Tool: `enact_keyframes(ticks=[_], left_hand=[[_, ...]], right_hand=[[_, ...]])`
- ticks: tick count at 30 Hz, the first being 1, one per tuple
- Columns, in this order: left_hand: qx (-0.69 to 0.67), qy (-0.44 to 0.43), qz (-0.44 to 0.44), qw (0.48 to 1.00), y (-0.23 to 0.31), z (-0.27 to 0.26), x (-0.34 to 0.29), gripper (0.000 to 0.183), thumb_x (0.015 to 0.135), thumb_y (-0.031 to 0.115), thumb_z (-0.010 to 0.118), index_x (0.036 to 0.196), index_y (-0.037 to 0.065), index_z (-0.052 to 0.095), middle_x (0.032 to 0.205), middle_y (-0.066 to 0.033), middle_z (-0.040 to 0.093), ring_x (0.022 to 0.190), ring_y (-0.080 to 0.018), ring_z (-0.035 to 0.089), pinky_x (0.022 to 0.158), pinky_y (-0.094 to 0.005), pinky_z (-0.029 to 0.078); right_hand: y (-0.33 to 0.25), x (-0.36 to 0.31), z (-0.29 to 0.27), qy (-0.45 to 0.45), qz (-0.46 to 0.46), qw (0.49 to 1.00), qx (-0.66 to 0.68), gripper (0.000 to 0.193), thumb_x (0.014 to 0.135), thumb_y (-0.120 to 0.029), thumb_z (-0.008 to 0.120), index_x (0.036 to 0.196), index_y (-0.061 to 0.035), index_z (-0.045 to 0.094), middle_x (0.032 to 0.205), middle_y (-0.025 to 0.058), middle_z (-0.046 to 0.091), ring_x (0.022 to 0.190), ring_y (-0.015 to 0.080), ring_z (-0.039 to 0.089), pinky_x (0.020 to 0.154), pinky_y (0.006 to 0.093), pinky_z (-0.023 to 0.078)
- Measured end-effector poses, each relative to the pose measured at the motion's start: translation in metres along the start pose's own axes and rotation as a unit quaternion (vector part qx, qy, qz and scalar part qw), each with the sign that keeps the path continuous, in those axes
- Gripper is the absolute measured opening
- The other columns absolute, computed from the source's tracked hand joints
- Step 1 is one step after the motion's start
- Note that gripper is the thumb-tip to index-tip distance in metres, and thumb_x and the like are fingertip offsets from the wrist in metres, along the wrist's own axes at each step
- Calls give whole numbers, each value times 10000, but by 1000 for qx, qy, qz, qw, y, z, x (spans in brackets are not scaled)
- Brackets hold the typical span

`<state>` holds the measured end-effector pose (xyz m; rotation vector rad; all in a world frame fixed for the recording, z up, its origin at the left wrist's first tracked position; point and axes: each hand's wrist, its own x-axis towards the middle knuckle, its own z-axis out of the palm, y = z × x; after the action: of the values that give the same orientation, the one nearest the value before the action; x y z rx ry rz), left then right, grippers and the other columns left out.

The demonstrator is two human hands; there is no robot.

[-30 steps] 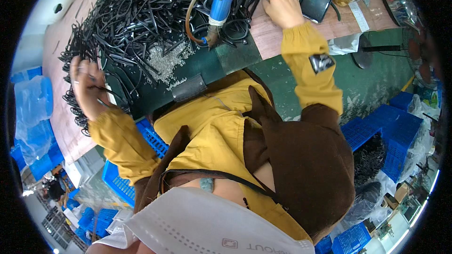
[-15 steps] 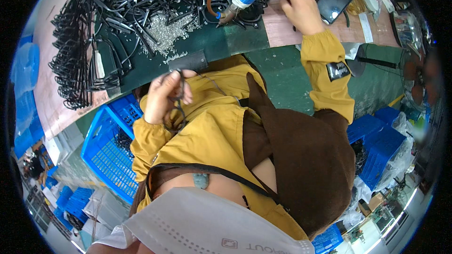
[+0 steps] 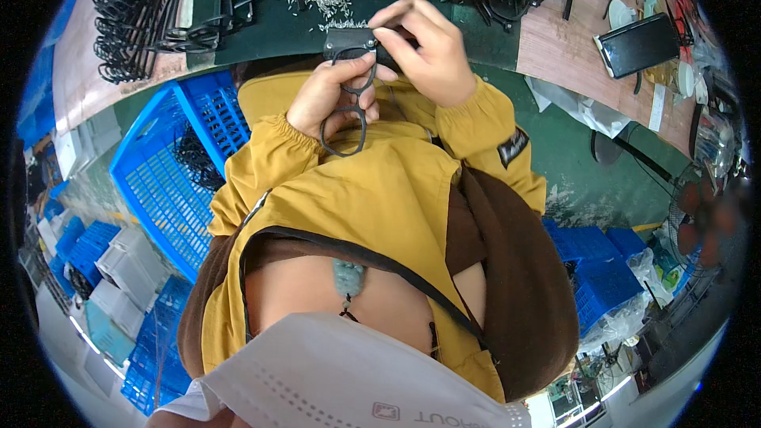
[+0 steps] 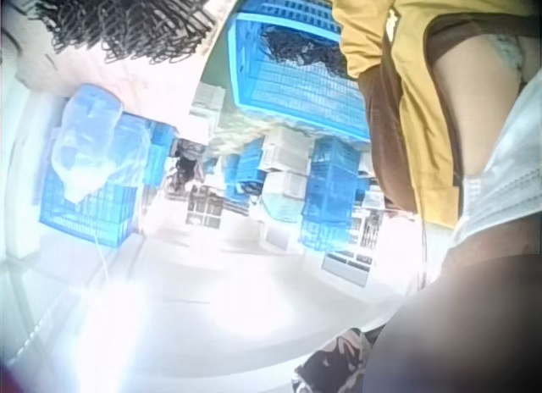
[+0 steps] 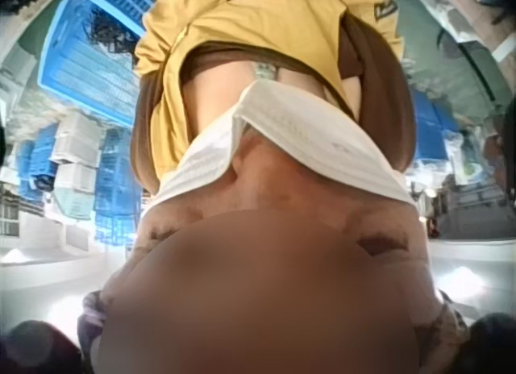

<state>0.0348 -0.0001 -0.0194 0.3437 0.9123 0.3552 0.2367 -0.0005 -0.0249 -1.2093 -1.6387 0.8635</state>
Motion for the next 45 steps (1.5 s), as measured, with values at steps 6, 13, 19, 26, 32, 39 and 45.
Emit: enact_keyframes(ticks=[6, 13, 19, 26, 32, 39, 45], left_hand=[[-4, -20, 25, 999, -2, -6, 4, 394, 1055, 327, 570, 1103, -34, 720, 651, -51, 630, 557, -180, 631, 538, -286, 492], [31, 8, 48, 998, 1, -2, 5, 344, 1040, 274, 545, 937, -4, 721, 618, -60, 642, 485, -178, 625, 427, -261, 429], [31, 12, 40, 999, 4, 4, 4, 339, 1047, 290, 530, 924, 12, 682, 602, -40, 615, 475, -168, 603, 421, -254, 364], [-41, 47, 207, 976, 14, -27, -14, 404, 1089, 338, 464, 988, -2, 659, 629, -27, 602, 545, -156, 624, 479, -244, 401], [-97, 66, 220, 968, 22, -46, -11, 412, 1107, 350, 418, 982, 10, 614, 669, -97, 641, 583, -221, 669, 520, -278, 526], [-140, 61, 298, 942, 28, -42, -11, 394, 1118, 374, 382, 1035, 18, 529, 813, -215, 716, 780, -337, 754, 623, -318, 617], [72, 129, 528, 836, 0, -19, 11, 262, 1047, 70, 570, 1171, -13, 353, 1017, -197, 692, 937, -268, 742, 805, -339, 635]], right_hand=[[16, 11, 16, 21, 58, 994, 92, 164, 877, 32, 755, 1029, 53, 700, 990, 94, 706, 861, 158, 723, 768, 279, 605], [9, 19, 12, -36, -30, 999, -18, 87, 901, 40, 716, 976, 65, 680, 952, 84, 677, 772, 139, 649, 679, 256, 530], [7, 27, 6, -74, -38, 996, -38, 91, 909, 1, 700, 991, 27, 728, 908, 91, 665, 727, 156, 627, 638, 278, 499], [-26, 87, 27, -101, -19, 977, -187, 354, 926, -41, 710, 1276, -33, 660, 1099, 77, 701, 876, 146, 714, 653, 260, 555], [-18, 166, 58, -67, -40, 934, -349, 488, 905, -190, 680, 1303, 4, 476, 895, 227, 673, 818, 424, 695, 730, 496, 554], [-44, 64, -2, -37, 81, 971, 222, 215, 1021, -87, 608, 1185, 42, 657, 1035, 125, 687, 727, 150, 676, 528, 256, 518], [-18, 7, 6, 4, 210, 977, 39, 126, 980, -14, 660, 1094, 35, 636, 965, 73, 670, 797, 104, 667, 684, 239, 562]])
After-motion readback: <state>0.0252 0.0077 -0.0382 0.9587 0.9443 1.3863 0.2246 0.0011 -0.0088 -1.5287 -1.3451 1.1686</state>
